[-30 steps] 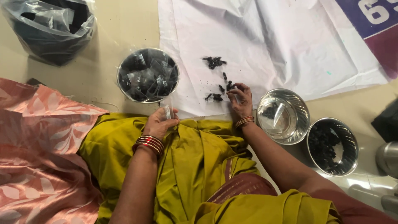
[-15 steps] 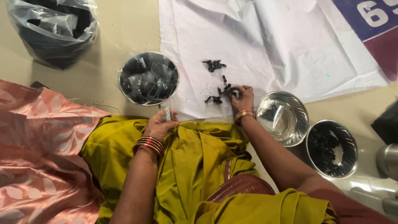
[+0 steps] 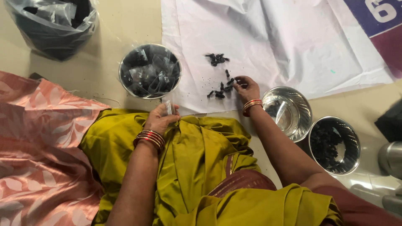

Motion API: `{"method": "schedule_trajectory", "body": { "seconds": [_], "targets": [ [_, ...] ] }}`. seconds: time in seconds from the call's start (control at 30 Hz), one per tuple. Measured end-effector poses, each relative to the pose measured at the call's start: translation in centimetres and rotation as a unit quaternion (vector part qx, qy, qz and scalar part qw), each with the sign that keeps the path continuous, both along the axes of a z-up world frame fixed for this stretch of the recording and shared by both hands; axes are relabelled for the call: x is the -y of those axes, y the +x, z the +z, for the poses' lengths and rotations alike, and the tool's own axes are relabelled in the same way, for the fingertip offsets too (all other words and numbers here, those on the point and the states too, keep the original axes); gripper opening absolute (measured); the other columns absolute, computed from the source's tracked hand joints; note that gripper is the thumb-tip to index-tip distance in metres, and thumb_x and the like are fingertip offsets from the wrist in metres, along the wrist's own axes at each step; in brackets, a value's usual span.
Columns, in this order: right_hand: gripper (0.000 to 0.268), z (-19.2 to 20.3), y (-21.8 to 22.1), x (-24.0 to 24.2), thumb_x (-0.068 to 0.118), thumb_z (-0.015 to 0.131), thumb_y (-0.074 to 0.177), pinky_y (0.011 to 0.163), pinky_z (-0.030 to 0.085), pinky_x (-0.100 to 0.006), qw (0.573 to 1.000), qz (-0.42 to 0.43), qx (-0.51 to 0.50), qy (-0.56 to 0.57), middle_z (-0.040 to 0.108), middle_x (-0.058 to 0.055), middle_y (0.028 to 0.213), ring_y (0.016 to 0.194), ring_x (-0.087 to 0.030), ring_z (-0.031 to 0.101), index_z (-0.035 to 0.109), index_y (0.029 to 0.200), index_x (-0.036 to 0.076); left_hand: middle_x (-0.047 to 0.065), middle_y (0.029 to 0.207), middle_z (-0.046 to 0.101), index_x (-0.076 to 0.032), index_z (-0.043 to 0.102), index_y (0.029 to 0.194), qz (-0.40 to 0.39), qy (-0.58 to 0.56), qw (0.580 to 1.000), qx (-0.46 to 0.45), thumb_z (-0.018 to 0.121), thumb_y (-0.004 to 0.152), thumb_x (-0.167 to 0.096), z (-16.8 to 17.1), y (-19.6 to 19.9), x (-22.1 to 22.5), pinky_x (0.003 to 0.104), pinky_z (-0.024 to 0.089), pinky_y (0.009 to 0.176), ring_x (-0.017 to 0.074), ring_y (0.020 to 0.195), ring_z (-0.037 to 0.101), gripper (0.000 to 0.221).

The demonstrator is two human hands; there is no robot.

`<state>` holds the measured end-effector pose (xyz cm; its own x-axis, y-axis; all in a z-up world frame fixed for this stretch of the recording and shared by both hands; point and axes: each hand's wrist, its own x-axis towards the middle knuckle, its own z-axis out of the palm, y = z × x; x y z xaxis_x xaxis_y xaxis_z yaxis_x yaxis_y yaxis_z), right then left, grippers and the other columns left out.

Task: The person sorts small black plastic parts from a white sheet on the floor and places them into small plastic bags.

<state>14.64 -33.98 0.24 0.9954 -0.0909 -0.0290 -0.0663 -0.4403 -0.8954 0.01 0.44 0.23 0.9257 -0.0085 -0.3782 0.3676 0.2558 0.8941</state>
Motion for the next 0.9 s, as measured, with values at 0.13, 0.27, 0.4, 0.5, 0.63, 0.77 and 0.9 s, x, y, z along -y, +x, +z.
{"method": "schedule_trajectory", "body": {
  "seconds": [0.13,0.27,0.4,0.5,0.63,0.77,0.9],
  "targets": [
    [0.020,0.2,-1.0,-1.3,0.007,0.079,0.084,0.082,0.060,-0.028,0.989,0.107,0.049,-0.091,0.074,-0.009,0.103,0.091,-0.018,0.072,0.077,0.103,0.011,0.007,0.095,0.074,-0.003,0.071,0.115,-0.003,-0.014,0.999,0.031,0.075,0.078,0.006,-0.9,0.2,-0.2,0.027,0.056,0.083,0.0149,0.087,0.070,0.038],
    [0.013,-2.5,0.5,-0.1,0.002,0.076,0.084,0.084,0.062,-0.027,0.978,0.128,0.079,-0.141,0.072,-0.012,0.103,0.093,-0.020,0.074,0.076,0.096,0.007,0.006,0.094,0.075,-0.003,0.072,0.114,-0.005,-0.002,1.000,0.013,0.076,0.078,0.005,-1.4,0.5,-0.2,0.028,0.057,0.082,0.0149,0.087,0.070,0.037],
    [0.010,-4.5,2.8,3.1,0.008,0.070,0.095,0.079,0.060,-0.030,0.998,0.040,-0.039,0.012,0.077,-0.010,0.103,0.093,-0.021,0.073,0.073,0.104,0.006,0.006,0.094,0.075,-0.004,0.072,0.114,-0.005,0.004,1.000,0.013,0.075,0.078,0.005,-0.4,0.2,-0.1,0.027,0.057,0.082,0.0147,0.086,0.071,0.037],
    [0.014,-3.8,2.7,3.9,0.013,0.069,0.099,0.077,0.062,-0.034,0.974,-0.009,-0.105,0.200,0.073,-0.012,0.107,0.097,-0.022,0.072,0.069,0.108,0.003,0.007,0.095,0.075,-0.004,0.072,0.114,-0.010,-0.014,0.999,0.036,0.075,0.078,0.006,-1.6,0.3,-0.2,0.027,0.057,0.082,0.0146,0.087,0.071,0.038],
    [0.016,-0.5,1.6,3.1,0.012,0.066,0.100,0.084,0.064,-0.036,0.936,-0.025,-0.148,0.317,0.072,-0.013,0.111,0.104,-0.024,0.075,0.062,0.111,0.001,0.007,0.094,0.075,-0.004,0.071,0.114,0.003,-0.011,1.000,-0.010,0.075,0.078,0.006,-0.3,0.1,-0.1,0.027,0.057,0.082,0.0146,0.086,0.071,0.037],
    [0.014,-1.3,1.2,2.6,0.008,0.058,0.097,0.089,0.065,-0.041,0.874,-0.041,-0.193,0.444,0.070,-0.019,0.112,0.102,-0.031,0.074,0.057,0.110,0.002,0.007,0.095,0.075,-0.004,0.071,0.113,0.003,-0.012,1.000,0.022,0.075,0.078,0.007,-1.6,0.3,0.0,0.028,0.057,0.082,0.0151,0.087,0.071,0.037],
    [0.022,-0.4,1.2,1.5,0.017,0.061,0.096,0.085,0.064,-0.043,0.813,-0.065,-0.224,0.533,0.071,-0.023,0.104,0.094,-0.036,0.075,0.062,0.101,-0.004,0.003,0.096,0.073,-0.004,0.071,0.111,0.019,-0.053,0.998,0.041,0.075,0.072,0.012,-5.7,1.2,0.5,0.030,0.059,0.082,0.0140,0.088,0.070,0.042]
  ]
}}
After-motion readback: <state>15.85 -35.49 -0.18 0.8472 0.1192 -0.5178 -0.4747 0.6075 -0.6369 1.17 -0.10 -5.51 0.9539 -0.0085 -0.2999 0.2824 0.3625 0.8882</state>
